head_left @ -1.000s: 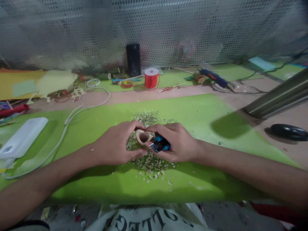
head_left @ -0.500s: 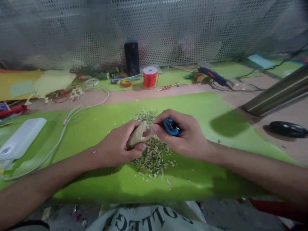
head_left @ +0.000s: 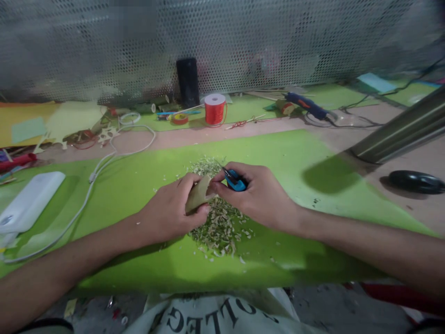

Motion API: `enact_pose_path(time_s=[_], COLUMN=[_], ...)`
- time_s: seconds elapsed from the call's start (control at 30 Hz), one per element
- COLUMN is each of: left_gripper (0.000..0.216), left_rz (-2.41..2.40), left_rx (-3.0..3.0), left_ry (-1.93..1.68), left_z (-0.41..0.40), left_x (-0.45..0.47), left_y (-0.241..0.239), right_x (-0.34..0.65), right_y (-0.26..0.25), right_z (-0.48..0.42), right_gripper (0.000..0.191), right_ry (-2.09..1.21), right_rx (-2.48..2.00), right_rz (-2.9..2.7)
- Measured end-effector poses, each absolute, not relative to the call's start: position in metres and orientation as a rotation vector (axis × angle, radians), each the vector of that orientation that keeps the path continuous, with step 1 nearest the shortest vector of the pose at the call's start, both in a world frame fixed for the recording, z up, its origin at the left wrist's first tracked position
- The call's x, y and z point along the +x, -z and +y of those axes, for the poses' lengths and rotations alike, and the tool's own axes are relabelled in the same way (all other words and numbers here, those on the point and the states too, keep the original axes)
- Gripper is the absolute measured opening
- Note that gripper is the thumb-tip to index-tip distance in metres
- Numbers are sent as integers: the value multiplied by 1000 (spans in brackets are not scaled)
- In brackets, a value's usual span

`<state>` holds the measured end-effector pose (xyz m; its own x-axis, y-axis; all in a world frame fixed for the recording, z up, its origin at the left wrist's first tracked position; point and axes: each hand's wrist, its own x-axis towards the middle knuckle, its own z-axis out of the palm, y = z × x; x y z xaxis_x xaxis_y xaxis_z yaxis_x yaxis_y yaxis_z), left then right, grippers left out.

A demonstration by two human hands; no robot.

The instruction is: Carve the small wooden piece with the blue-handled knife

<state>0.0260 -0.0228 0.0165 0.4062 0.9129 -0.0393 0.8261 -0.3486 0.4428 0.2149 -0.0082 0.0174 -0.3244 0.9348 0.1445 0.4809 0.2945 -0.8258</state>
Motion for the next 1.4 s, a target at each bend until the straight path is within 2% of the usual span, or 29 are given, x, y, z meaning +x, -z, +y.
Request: enact_pose_path(time_s=[0.67, 1.4], left_gripper=[34, 39], left_rz=[1568, 1561], left_rx=[2321, 2325], left_ry=[-297, -269], left_z=[-24, -24], left_x=[30, 31], left_y=[-14, -12], right_x=[203, 203], right_y=[-13, -12], right_z=[-3, -1], right_gripper=[18, 16], right_ry=[-760, -790], right_rx=[-1304, -1336], right_rz=[-1951, -1975])
